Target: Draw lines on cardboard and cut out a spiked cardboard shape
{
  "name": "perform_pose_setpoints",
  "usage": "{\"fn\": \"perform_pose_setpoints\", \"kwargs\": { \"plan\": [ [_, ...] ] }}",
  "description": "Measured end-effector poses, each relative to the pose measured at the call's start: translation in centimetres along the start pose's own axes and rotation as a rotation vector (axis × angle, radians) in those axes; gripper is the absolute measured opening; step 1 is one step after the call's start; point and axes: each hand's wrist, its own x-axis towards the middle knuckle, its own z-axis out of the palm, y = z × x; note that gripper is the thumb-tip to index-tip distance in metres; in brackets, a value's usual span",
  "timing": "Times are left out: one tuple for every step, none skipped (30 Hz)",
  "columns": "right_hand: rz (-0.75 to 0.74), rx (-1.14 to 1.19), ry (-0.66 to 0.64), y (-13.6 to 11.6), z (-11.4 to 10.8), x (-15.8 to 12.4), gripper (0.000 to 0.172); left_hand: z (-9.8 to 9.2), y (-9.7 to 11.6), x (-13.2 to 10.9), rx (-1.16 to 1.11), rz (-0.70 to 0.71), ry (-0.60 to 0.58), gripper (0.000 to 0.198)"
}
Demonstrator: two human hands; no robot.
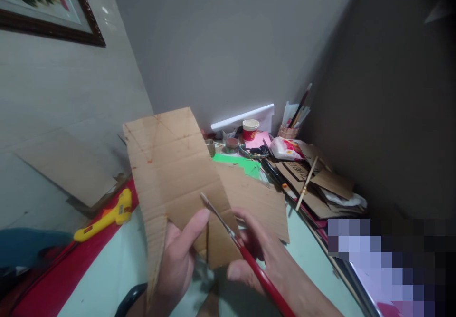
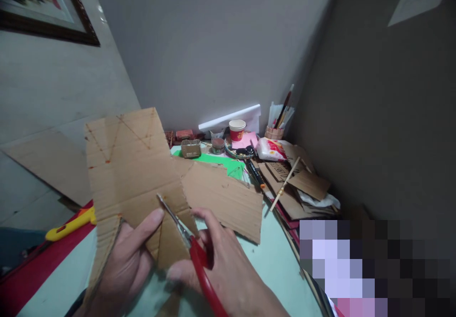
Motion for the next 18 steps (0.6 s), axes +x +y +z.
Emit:
{"fn": "perform_pose_setpoints", "kwargs": {
  "plan": [
    [0.008,-0.011,-0.006,0.2,-0.1,0.0,0.091,0.1,0.0,0.1,-0.029,-0.014,0.024,0.055],
    [0.006,-0.035,-0.005,0.4,-0.1,0.1,0.088,0.2,0.1,0.2,-0.070,-0.021,0.057,0.060],
    [-0.004,-0.063,-0.009,0.6,-0.1,0.1,0.082,0.3,0.3,0.2,-0.114,-0.018,0.089,0.063],
    [-0.017,-0.087,-0.021,0.7,-0.1,0.2,0.075,0.3,0.5,0.3,-0.153,-0.009,0.121,0.063],
    [-0.022,-0.111,-0.033,0.8,-0.1,0.3,0.067,0.3,0.6,0.4,-0.183,0.002,0.149,0.058],
    [-0.013,-0.133,-0.045,0.8,-0.1,0.3,0.059,0.2,0.9,0.5,-0.200,0.006,0.165,0.051],
    [0.007,-0.149,-0.058,0.7,0.0,0.4,0.051,0.2,1.1,0.6,-0.212,0.003,0.178,0.044],
    [0.026,-0.165,-0.066,0.7,0.1,0.4,0.044,0.0,1.3,0.8,-0.223,-0.003,0.198,0.036],
    [0.034,-0.190,-0.062,0.6,0.1,0.4,0.037,-0.1,1.4,0.9,-0.237,-0.008,0.221,0.031],
    [0.028,-0.224,-0.045,0.5,0.2,0.4,0.030,-0.2,1.6,1.1,-0.250,-0.007,0.244,0.029],
    [0.010,-0.258,-0.025,0.5,0.2,0.4,0.025,-0.4,1.8,1.3,-0.264,-0.002,0.262,0.029],
    [-0.013,-0.287,-0.003,0.5,0.2,0.4,0.023,-0.5,1.9,1.4,-0.278,0.010,0.279,0.030],
    [-0.030,-0.309,0.026,0.6,0.2,0.5,0.024,-0.6,2.0,1.6,-0.288,0.027,0.290,0.031],
    [-0.039,-0.321,0.058,0.7,0.1,0.6,0.026,-0.7,2.0,1.7,-0.290,0.050,0.287,0.030],
    [-0.043,-0.324,0.096,0.8,0.0,0.6,0.029,-0.8,2.0,1.7,-0.283,0.073,0.269,0.025],
    [-0.047,-0.320,0.140,1.0,-0.2,0.7,0.032,-0.8,2.0,1.8,-0.271,0.094,0.246,0.018],
    [-0.053,-0.317,0.189,1.2,-0.4,0.8,0.036,-0.8,2.0,1.7,-0.256,0.111,0.220,0.015],
    [-0.055,-0.322,0.231,1.4,-0.7,1.0,0.038,-0.8,2.0,1.7,-0.245,0.121,0.199,0.017]
  ]
}}
